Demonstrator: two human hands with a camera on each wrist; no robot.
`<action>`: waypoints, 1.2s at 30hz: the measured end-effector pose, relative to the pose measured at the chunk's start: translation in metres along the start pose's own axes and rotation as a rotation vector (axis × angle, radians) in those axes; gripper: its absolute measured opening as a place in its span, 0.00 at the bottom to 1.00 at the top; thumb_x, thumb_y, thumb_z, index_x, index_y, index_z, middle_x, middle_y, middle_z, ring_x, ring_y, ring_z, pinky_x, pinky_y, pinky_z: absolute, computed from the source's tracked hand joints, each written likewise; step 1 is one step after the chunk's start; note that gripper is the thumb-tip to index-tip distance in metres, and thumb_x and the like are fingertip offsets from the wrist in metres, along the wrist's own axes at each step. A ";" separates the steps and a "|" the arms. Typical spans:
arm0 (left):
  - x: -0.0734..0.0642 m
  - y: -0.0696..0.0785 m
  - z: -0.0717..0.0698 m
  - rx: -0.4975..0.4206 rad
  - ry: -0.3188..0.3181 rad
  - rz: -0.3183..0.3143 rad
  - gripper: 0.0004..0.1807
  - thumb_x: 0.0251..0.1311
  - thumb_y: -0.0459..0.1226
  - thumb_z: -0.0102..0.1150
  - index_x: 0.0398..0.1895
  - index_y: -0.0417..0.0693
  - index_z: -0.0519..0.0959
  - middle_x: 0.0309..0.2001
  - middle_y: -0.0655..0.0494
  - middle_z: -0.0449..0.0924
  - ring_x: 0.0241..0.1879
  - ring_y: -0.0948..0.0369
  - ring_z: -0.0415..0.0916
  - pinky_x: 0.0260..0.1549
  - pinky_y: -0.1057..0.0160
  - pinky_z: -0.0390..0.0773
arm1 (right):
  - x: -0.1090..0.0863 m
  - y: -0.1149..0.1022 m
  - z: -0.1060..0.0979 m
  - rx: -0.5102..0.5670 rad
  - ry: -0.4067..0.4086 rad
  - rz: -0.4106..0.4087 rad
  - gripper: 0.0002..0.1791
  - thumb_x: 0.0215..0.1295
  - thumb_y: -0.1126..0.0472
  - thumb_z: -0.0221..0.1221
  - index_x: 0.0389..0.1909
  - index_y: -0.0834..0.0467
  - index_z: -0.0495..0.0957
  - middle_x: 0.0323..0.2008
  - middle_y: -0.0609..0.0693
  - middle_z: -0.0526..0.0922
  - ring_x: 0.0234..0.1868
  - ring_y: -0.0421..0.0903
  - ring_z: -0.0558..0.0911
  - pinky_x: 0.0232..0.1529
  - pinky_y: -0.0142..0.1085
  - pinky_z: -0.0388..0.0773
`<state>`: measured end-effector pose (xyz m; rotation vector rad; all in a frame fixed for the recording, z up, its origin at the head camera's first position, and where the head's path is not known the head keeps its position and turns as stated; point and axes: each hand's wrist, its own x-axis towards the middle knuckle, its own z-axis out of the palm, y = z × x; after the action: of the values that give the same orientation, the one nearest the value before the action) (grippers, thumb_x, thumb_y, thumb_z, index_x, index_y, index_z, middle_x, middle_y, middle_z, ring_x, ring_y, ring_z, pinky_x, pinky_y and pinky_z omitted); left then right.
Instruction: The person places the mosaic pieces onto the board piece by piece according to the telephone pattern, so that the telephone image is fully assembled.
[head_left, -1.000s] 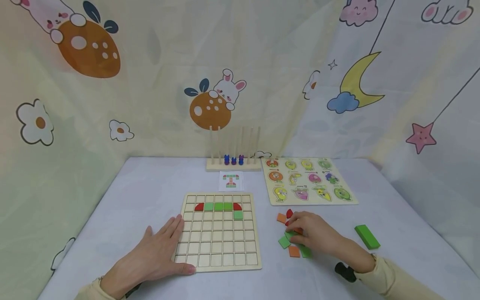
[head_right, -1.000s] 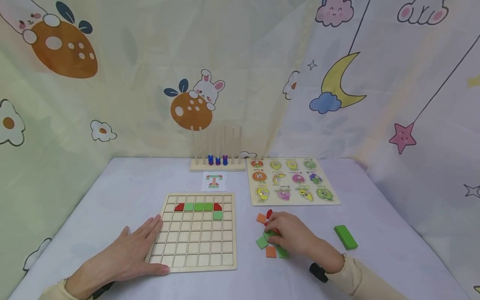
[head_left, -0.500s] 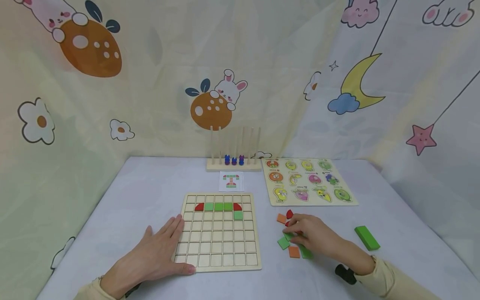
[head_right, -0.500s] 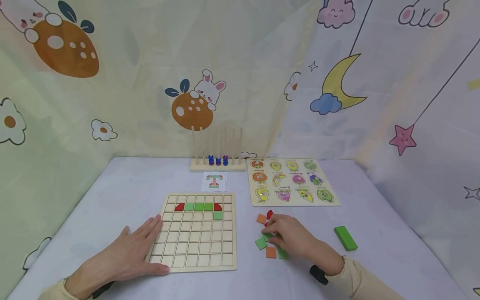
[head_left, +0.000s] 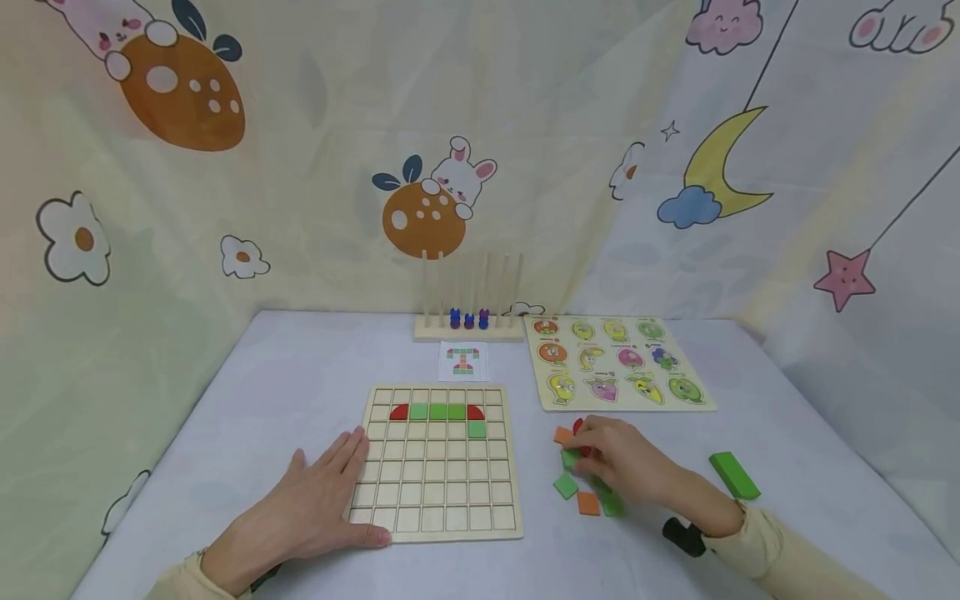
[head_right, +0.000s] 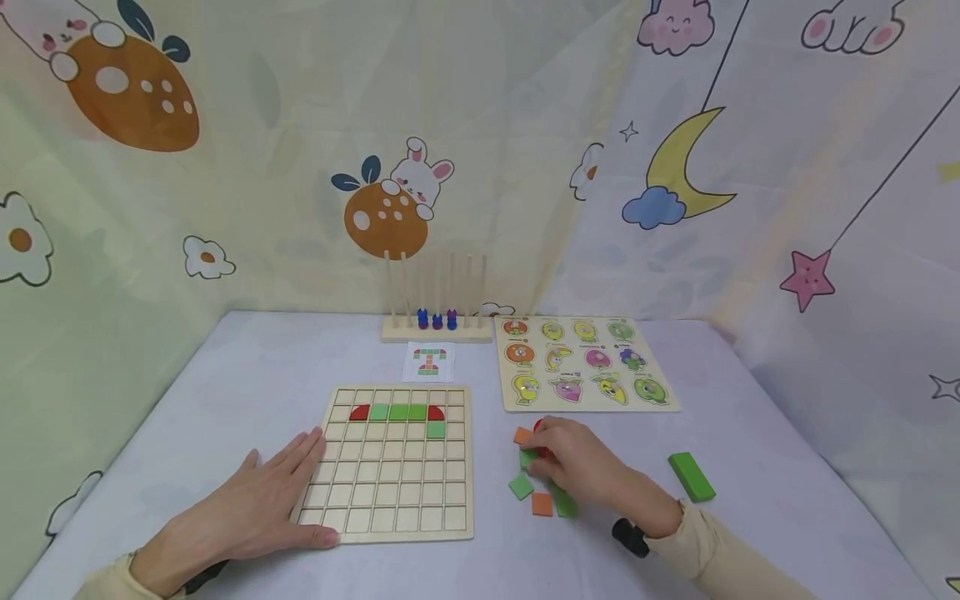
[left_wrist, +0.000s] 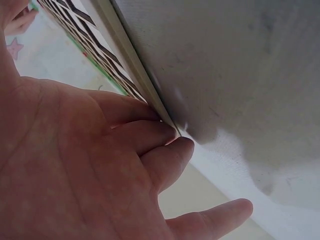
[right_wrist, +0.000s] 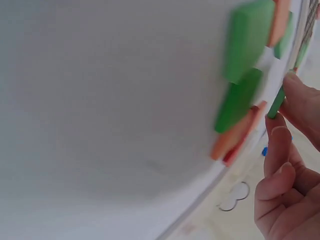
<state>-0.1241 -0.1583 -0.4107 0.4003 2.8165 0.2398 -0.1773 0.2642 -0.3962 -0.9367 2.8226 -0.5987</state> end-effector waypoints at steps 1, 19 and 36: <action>0.000 0.000 0.000 0.001 -0.001 -0.002 0.78 0.36 0.83 0.58 0.81 0.36 0.53 0.83 0.41 0.49 0.81 0.43 0.52 0.64 0.18 0.52 | 0.003 -0.002 -0.001 0.003 0.010 -0.017 0.16 0.61 0.63 0.71 0.50 0.59 0.88 0.36 0.42 0.84 0.34 0.32 0.73 0.33 0.26 0.76; -0.001 0.000 -0.002 0.001 0.010 -0.003 0.78 0.36 0.83 0.58 0.80 0.36 0.54 0.83 0.41 0.49 0.81 0.43 0.53 0.63 0.18 0.54 | 0.105 -0.072 0.019 0.080 0.000 -0.187 0.15 0.65 0.60 0.70 0.51 0.60 0.87 0.39 0.49 0.87 0.34 0.38 0.77 0.33 0.26 0.74; -0.004 0.001 -0.002 -0.006 0.010 0.011 0.77 0.37 0.84 0.56 0.80 0.36 0.54 0.83 0.42 0.48 0.81 0.44 0.52 0.62 0.18 0.54 | 0.185 -0.127 0.054 0.041 -0.034 -0.238 0.12 0.67 0.58 0.68 0.48 0.55 0.89 0.42 0.46 0.92 0.41 0.38 0.85 0.46 0.29 0.80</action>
<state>-0.1213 -0.1591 -0.4076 0.4143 2.8235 0.2532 -0.2442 0.0439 -0.3908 -1.2736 2.6782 -0.6567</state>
